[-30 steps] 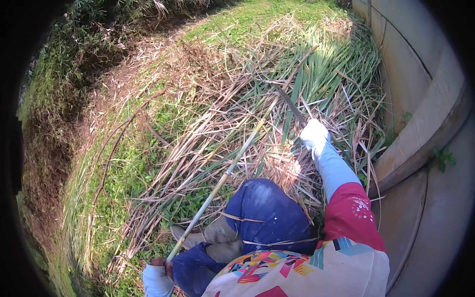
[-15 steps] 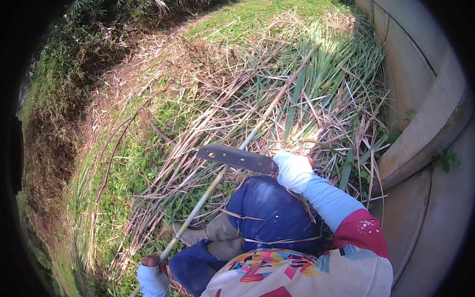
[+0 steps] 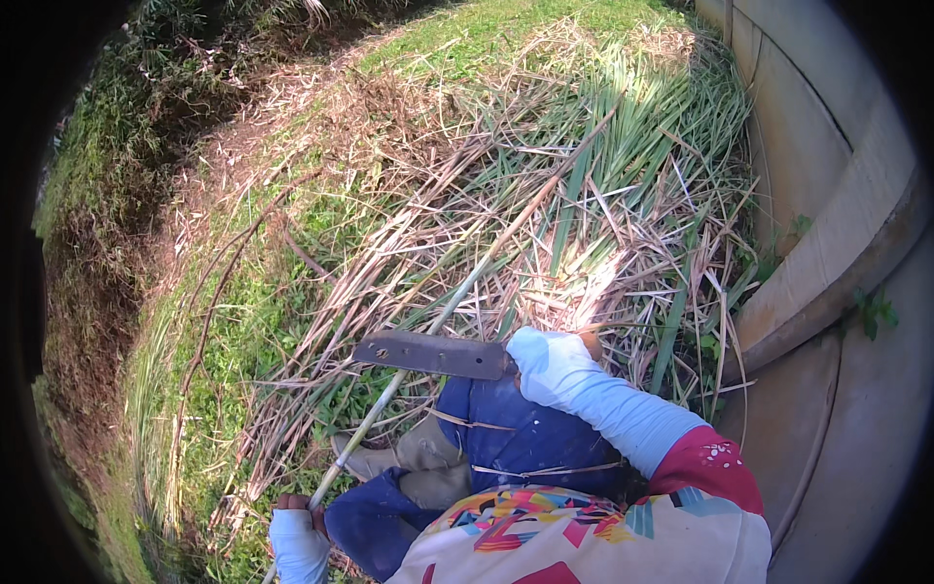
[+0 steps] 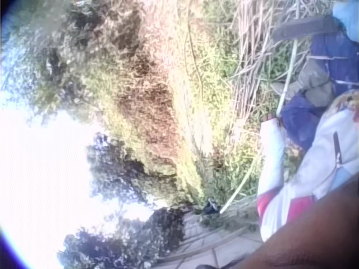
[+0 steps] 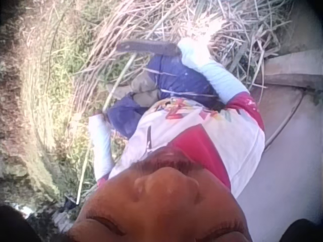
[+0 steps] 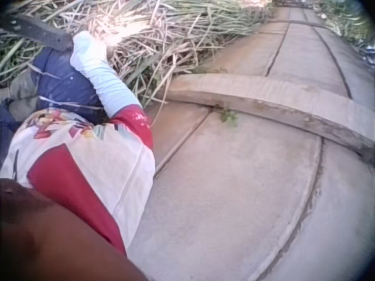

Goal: The person sits on the ground and uses a large knife to strip the outer layers and cut sections of long plant stalks. They hold the stalks with one hand and use the knife with the other to scrape and slice the material, dropping the processed pieces onto a pile on the ground.

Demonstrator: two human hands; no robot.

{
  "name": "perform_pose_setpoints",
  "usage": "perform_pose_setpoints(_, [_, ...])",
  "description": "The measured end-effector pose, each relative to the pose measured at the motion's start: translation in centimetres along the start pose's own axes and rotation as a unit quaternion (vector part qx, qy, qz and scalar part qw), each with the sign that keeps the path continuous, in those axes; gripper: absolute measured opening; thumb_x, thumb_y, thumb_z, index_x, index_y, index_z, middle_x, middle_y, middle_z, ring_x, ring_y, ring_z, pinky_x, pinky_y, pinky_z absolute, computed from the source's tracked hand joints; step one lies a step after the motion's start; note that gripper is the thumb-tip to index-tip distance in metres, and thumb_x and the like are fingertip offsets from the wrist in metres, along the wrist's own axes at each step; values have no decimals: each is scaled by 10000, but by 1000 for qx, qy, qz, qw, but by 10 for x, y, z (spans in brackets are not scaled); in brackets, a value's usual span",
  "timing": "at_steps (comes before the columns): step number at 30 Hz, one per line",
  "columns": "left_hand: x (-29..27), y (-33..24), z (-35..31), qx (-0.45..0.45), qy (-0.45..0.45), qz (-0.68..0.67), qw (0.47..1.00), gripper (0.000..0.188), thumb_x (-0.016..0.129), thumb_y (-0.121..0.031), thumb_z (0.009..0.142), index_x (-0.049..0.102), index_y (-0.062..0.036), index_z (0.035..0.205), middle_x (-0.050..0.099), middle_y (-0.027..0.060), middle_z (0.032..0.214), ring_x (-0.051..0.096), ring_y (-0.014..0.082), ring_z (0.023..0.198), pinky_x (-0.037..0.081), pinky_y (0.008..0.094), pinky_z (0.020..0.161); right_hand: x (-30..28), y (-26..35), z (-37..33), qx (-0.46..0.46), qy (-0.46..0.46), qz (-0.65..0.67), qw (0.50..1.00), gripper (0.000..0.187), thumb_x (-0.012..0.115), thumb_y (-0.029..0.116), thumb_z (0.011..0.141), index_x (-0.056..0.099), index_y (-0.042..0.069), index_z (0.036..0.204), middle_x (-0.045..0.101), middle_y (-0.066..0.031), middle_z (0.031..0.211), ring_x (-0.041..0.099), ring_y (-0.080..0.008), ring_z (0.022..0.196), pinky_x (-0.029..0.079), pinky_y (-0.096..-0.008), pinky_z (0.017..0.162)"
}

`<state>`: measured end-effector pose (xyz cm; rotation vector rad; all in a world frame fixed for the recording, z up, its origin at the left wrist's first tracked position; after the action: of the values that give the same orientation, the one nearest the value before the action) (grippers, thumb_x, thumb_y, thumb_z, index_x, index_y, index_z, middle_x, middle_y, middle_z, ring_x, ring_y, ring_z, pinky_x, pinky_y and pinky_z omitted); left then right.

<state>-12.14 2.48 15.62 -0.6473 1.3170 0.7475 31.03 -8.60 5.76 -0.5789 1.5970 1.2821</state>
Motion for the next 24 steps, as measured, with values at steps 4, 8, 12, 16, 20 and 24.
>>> perform_pose_setpoints(4, [16,12,-6,-105,138,-15,985,268,711,-215,920,586,-26,1062,647,197,952,650,383,805,498,472,674,19,18,0,-36,34,42,998,334,736,255,788,674,109,1082,690,-159,943,709,-370,894,561,-470,765])
perform_pose_setpoints(8, [-16,12,-14,-82,130,-71,986,102,672,-144,916,693,-51,953,668,225,841,639,429,747,494,488,638,7,-14,27,55,18,11,998,306,740,256,803,675,103,1060,685,-161,958,702,-380,907,555,-458,789])
perform_pose_setpoints(12, [-40,31,-39,-70,121,-73,987,146,651,-180,971,688,-42,1003,668,236,865,626,438,780,492,498,698,-19,-144,58,249,-113,24,962,231,704,201,827,691,81,1023,709,-190,973,704,-389,915,552,-421,801])
perform_pose_setpoints(16, [-64,33,-41,-55,102,-59,992,122,641,-152,984,694,-43,975,661,228,844,620,431,775,495,471,694,-26,-309,78,321,-128,-113,932,245,636,194,843,707,16,998,723,-213,876,714,-401,826,556,-419,716])
perform_pose_setpoints(20, [-71,56,-60,-103,61,-9,993,106,685,-104,961,717,-14,1008,687,201,862,645,320,775,518,414,715,-15,-295,55,380,-234,74,892,253,723,187,791,688,18,976,716,-208,856,705,-366,801,541,-386,714])
perform_pose_setpoints(24, [-58,65,-62,-125,83,-49,987,114,680,-69,955,717,-6,1043,702,191,909,650,291,806,540,384,757,9,-181,20,255,-197,142,936,310,778,153,748,651,46,1010,688,-168,856,694,-328,799,536,-389,732])
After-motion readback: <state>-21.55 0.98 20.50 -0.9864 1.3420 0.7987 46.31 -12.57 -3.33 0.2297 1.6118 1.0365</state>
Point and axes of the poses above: each hand's wrist, its own z-axis towards the middle knuckle, its own x-axis out of the palm, y = z × x, the point moved 8 cm from there along z, towards the middle knuckle
